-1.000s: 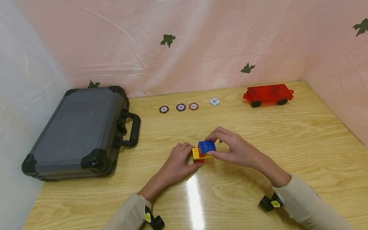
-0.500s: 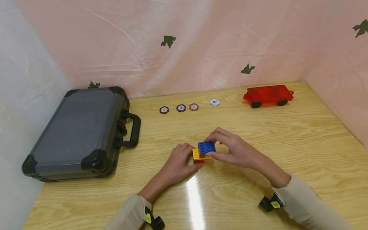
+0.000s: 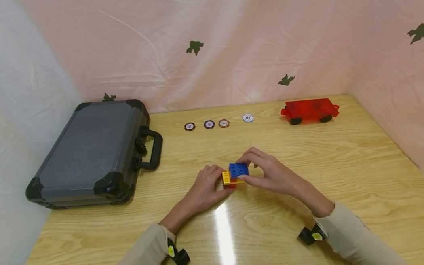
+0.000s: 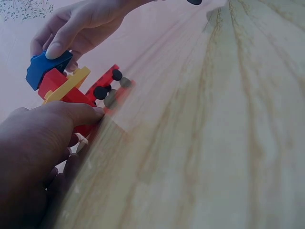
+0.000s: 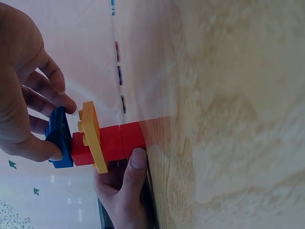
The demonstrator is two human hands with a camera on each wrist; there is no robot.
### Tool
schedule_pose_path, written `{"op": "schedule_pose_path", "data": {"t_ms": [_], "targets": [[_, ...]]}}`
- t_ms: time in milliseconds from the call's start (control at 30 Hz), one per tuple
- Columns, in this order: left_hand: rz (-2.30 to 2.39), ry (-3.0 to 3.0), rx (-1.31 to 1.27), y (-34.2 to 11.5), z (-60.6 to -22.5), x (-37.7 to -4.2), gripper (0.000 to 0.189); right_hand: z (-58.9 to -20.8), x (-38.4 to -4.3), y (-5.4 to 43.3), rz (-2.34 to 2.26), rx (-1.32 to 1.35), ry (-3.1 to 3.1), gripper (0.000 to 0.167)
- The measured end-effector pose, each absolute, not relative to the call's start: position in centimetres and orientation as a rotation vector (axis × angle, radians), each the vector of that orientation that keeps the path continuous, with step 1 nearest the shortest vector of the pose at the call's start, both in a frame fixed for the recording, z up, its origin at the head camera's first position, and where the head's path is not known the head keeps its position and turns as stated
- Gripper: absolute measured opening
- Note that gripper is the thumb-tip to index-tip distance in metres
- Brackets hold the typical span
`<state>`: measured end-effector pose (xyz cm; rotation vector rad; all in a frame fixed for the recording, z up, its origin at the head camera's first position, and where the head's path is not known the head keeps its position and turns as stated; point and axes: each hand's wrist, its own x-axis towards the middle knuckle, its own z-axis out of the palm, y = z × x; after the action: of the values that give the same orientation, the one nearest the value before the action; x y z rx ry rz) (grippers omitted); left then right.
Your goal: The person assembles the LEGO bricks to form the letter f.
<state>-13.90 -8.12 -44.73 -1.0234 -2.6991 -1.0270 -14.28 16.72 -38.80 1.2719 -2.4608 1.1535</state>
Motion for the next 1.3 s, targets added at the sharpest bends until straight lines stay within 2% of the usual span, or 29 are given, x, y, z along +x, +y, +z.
{"op": "schedule_pose_path", "data": {"t_ms": [833,1300], "targets": [[-1.038,-2.708,-1.018,-8.10,-44.59,-13.78,0.036,-38.02,-14.18,16.63,1.161,1.250,-2.605,0.034],[-1.059,-2.727,-1.007,-8.11,-44.58,-13.76,0.037,-38.80,-14.22,16.81,1.232,1.197,-2.606,0.042]]}}
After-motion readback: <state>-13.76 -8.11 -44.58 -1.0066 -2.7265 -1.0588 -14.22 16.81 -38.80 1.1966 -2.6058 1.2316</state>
